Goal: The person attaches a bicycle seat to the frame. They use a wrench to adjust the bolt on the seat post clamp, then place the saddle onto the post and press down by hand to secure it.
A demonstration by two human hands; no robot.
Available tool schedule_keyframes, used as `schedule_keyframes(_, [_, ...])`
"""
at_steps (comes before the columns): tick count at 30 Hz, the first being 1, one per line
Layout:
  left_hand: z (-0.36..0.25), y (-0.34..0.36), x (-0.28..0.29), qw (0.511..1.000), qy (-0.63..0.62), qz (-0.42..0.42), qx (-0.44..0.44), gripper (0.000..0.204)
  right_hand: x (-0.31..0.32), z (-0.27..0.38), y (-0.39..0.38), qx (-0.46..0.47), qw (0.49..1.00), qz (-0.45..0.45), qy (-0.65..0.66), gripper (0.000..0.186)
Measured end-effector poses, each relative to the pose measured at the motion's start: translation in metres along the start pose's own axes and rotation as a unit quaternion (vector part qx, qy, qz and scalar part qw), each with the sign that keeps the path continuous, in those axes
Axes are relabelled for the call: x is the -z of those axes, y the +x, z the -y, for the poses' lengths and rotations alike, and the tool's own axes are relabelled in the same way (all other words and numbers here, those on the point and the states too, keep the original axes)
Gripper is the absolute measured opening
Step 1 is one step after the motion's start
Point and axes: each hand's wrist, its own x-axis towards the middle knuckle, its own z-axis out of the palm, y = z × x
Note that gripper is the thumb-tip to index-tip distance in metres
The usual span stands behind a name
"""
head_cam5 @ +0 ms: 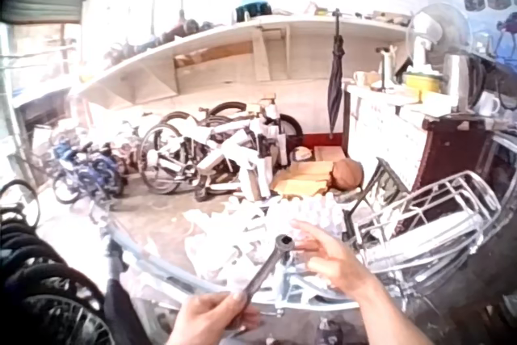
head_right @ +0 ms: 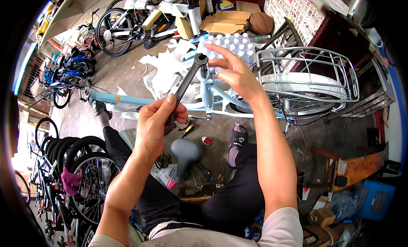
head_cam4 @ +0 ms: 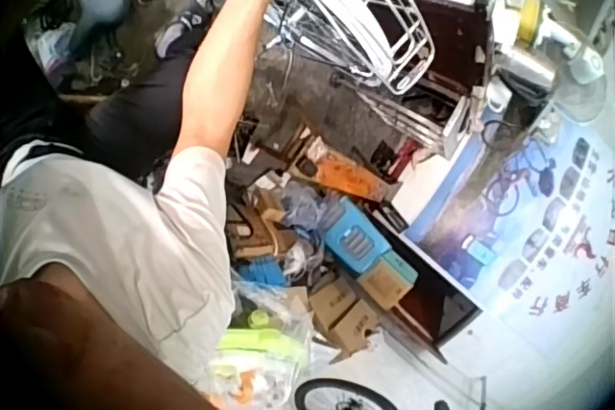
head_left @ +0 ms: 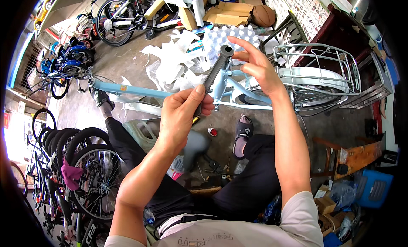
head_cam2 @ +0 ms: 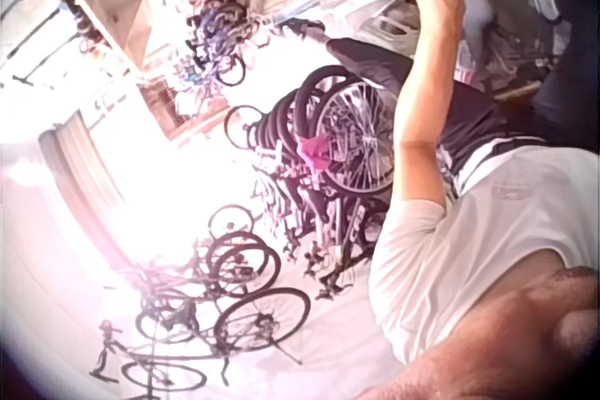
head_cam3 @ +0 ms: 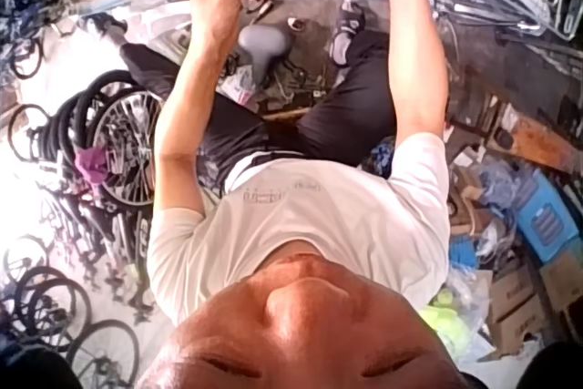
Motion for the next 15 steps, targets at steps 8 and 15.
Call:
schedule_keyframes(8, [-0.023,-0.004,0.002,0.978,0.056,0.002,-0.202,0.043,0.005,-0.01,0.004,-0.004,1.0,0.023,0.007,0.071])
schedule_keyframes(15, [0.01,0.01,0.014,0.999,0.013,0.015,0.041,0.038,-0.002,-0.002,-0.001,-0.015,1.0,-0.001,-0.011,0.071])
